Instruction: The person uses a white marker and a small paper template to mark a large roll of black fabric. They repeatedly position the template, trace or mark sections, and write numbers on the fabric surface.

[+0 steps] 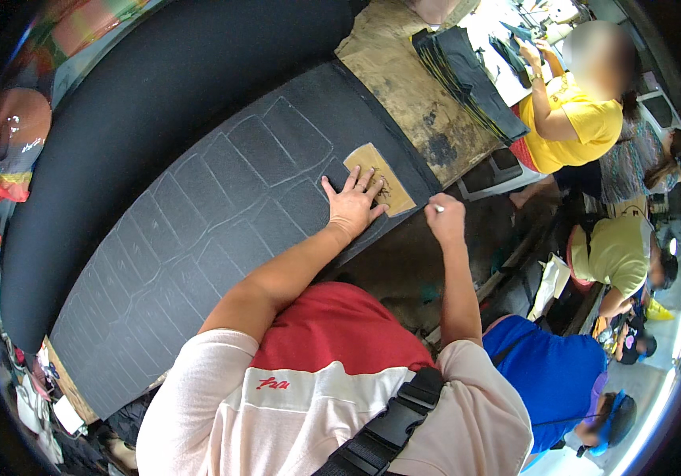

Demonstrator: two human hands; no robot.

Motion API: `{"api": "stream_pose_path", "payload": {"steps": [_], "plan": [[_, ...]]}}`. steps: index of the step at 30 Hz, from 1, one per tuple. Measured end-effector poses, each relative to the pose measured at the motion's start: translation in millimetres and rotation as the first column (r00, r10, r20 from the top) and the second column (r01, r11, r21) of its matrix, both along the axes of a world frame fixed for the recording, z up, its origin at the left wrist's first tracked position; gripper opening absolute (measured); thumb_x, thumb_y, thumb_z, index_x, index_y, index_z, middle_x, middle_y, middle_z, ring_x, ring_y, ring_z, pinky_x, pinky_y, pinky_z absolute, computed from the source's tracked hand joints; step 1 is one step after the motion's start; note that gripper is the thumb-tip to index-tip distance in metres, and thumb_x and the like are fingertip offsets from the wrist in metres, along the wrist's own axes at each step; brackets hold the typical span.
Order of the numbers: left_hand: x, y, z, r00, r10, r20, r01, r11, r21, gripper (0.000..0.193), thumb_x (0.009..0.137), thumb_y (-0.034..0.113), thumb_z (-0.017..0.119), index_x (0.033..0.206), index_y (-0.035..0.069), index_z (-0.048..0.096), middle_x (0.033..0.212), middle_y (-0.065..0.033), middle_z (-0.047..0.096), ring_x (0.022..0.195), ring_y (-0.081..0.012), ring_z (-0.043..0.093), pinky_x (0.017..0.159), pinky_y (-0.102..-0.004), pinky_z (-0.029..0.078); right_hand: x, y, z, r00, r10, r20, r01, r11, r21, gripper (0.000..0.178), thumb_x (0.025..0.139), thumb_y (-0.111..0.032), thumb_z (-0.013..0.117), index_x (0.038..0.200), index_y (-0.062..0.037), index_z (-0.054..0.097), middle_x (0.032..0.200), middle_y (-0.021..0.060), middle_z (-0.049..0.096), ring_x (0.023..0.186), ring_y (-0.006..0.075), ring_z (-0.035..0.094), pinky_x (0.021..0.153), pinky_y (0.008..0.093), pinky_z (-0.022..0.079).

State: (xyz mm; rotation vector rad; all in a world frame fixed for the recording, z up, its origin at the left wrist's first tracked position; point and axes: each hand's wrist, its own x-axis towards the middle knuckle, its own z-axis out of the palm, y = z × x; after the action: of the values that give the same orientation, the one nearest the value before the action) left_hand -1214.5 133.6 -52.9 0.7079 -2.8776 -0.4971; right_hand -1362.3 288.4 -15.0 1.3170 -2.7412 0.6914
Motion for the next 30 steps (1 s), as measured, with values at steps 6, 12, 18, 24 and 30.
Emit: {"api": "stream_pose_path", "payload": {"steps": [6, 12, 18, 24, 30], "plan": [[-23.1, -52.2, 10.6, 0.995, 0.053, 0.088, -0.055, 0.998, 0.018, 0.054, 0.08, 0.048, 0.058, 0.129, 0.028, 0.049, 0.142, 0.0027, 0.036, 0.135, -0.02, 0.025, 0.095, -0.076, 0.012, -2.4, -39.6, 18.1, 0.97, 0.068, 0.232, 0.042, 0.898, -0.437, 0.011, 0.075, -0.003, 0.067, 0.086, 0.0005, 0.064, 0.07, 0.012, 0.063, 0.06, 0.0145, 0.06, 0.058, 0.0267, 0.047], [-23.7, -157.1, -1.2, 0.99, 0.143, -0.01, -0.142, 0.985, 0.101, 0.055, 0.081, 0.042, 0.059, 0.131, 0.022, 0.047, 0.145, -0.0013, 0.033, 0.137, -0.0213, 0.022, 0.1, -0.0716, 0.01, 4.4, -123.7, -0.2, 0.883, 0.196, 0.427, 0.047, 0.868, -0.494, 0.01, 0.077, -0.005, 0.066, 0.085, 0.0002, 0.066, 0.07, 0.0063, 0.065, 0.063, 0.0081, 0.058, 0.057, 0.0237, 0.046], [-13.6, -163.6, -13.1, 0.991, 0.063, -0.121, -0.053, 0.995, 0.087, 0.056, 0.08, 0.038, 0.062, 0.13, 0.018, 0.048, 0.144, -0.004, 0.036, 0.136, -0.0254, 0.026, 0.1, -0.0697, 0.012, -9.5, -241.2, -27.9, 0.794, 0.352, 0.495, -0.08, 0.868, -0.49, 0.011, 0.077, -0.012, 0.065, 0.082, -0.0016, 0.066, 0.07, 0.0116, 0.066, 0.065, 0.0136, 0.064, 0.058, 0.0263, 0.048], [-11.2, -161.2, -12.5, 0.983, 0.098, -0.155, -0.085, 0.992, 0.089, 0.056, 0.078, 0.044, 0.062, 0.126, 0.017, 0.054, 0.139, -0.0022, 0.042, 0.134, -0.0229, 0.03, 0.101, -0.0669, 0.013, -7.0, -327.1, -39.9, 0.814, 0.398, 0.423, -0.293, 0.91, -0.293, 0.013, 0.074, -0.015, 0.067, 0.081, -0.0044, 0.068, 0.072, 0.0135, 0.066, 0.07, 0.0233, 0.066, 0.065, 0.0321, 0.051], [-12.7, -158.9, -15.0, 0.983, 0.114, -0.147, -0.105, 0.992, 0.066, 0.054, 0.078, 0.046, 0.061, 0.125, 0.018, 0.055, 0.139, -0.0011, 0.042, 0.133, -0.0199, 0.032, 0.103, -0.0646, 0.013, -26.6, -345.4, -26.6, 0.927, 0.219, 0.305, -0.144, 0.958, -0.249, 0.013, 0.069, -0.015, 0.066, 0.075, -0.004, 0.068, 0.073, 0.0174, 0.065, 0.071, 0.0299, 0.066, 0.066, 0.0356, 0.051]]}}
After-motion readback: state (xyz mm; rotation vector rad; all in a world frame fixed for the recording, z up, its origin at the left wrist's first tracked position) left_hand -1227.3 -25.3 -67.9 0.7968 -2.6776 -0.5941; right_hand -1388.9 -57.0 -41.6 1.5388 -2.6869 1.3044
